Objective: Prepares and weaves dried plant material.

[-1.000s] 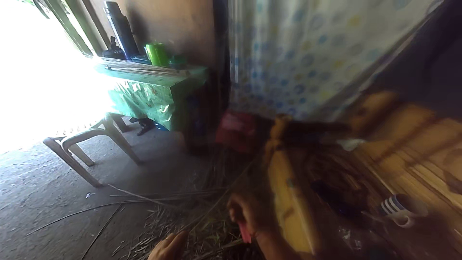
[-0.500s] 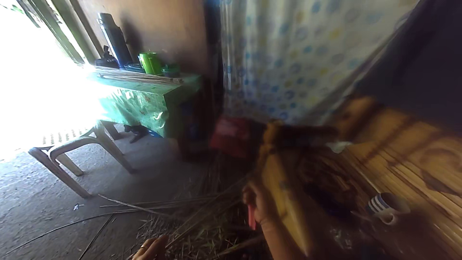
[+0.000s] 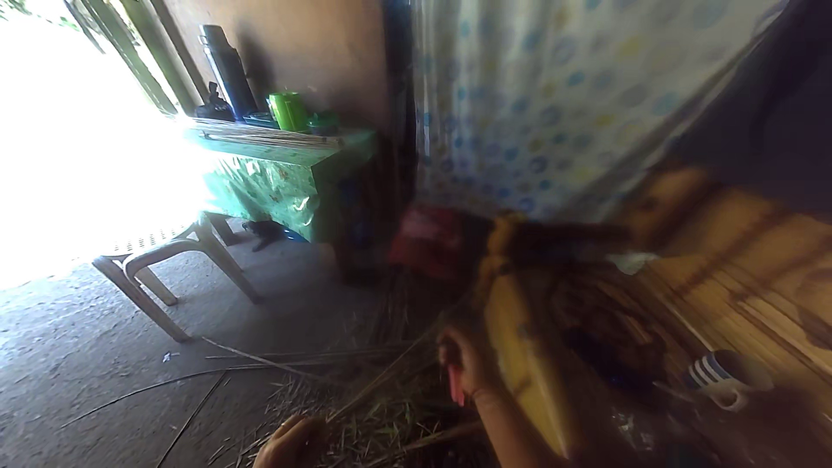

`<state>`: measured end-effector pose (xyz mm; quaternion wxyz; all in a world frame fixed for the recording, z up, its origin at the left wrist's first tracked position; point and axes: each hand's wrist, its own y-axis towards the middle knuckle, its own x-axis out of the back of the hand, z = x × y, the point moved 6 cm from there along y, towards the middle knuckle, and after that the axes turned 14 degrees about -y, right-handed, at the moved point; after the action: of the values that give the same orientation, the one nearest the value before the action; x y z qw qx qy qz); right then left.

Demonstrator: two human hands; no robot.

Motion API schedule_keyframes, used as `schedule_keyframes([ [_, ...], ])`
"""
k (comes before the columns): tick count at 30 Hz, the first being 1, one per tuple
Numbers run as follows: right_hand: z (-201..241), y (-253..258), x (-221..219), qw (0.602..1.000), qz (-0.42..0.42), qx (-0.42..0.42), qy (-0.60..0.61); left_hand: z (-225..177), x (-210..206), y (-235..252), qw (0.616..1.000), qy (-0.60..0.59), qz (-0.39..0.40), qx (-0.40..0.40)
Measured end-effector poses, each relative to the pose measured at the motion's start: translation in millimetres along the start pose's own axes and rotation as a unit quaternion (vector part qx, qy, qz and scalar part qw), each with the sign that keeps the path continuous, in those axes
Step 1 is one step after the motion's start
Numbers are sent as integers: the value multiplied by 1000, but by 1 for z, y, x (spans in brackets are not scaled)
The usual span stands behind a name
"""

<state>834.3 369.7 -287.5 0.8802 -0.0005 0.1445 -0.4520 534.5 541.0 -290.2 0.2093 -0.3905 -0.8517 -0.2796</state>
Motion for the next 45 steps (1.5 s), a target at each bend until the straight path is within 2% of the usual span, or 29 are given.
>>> schedule_keyframes([
  [2, 11, 9, 17, 998, -42, 21, 43, 3, 3, 0, 1000, 0, 15, 7],
  [3, 12, 8, 17, 998, -35, 23, 52, 5, 2, 0, 1000, -3, 26, 8],
  [7, -12, -24, -30, 992, 122, -15, 5, -6, -9, 2, 998, -20, 65, 11],
  [9, -28, -40, -50, 985, 164, -46, -18, -40, -8, 10, 984, -31, 126, 122],
  [12, -29, -36, -44, 991, 128, -24, -40, -73, 1, 21, 961, -10, 162, 225],
  [13, -23, -29, -35, 995, 97, -9, -38, -77, 5, 23, 960, -2, 167, 223],
  [14, -15, -20, -27, 997, 71, 6, -32, -72, 7, 22, 969, 2, 165, 186],
  [16, -6, -10, -17, 998, 45, 24, -21, -48, 3, 14, 996, -15, 85, 22],
  [18, -10, -19, -28, 996, 78, 25, -40, -68, 0, 20, 973, -48, 136, 183],
  [19, -18, -29, -39, 992, 113, 17, -56, -68, -5, 21, 966, -63, 136, 213],
  [20, -30, -39, -50, 986, 151, 4, -67, -56, -13, 18, 975, -75, 117, 174],
  [22, -55, -56, -69, 977, 199, -36, -73, -14, -29, 6, 992, -91, 74, 45],
  [23, -62, -60, -74, 975, 204, -51, -74, -5, -32, 2, 993, -94, 70, 26],
  [26, -51, -44, -61, 982, 161, -44, -87, 3, -26, -1, 995, -75, 62, 37],
  [29, -10, -10, -19, 997, 52, -6, -50, 1, -14, 2, 998, -30, 47, 39],
  [32, 26, 9, 29, 997, -65, 44, 7, -51, 3, 20, 974, -33, 111, 195],
  [34, 34, 9, 42, 992, -104, 64, 27, -60, 6, 23, 971, -33, 109, 208],
  [38, 25, 0, 22, 996, -70, 54, -22, -60, 3, 21, 978, -33, 100, 182],
  [41, 8, -7, -1, 998, 7, 26, -57, -85, 3, 29, 965, -37, 111, 235],
  [42, 5, -8, -4, 998, 18, 19, -50, -79, 4, 27, 970, -35, 107, 216],
  [43, 5, -7, -3, 999, 13, 18, -38, -59, 4, 20, 984, -28, 83, 152],
  [44, 9, -4, 3, 999, -5, 24, -24, -27, 3, 10, 998, -11, 34, 56],
  [45, 14, 0, 13, 999, -33, 34, -13, -4, 4, 3, 1000, -17, 3, -2],
])
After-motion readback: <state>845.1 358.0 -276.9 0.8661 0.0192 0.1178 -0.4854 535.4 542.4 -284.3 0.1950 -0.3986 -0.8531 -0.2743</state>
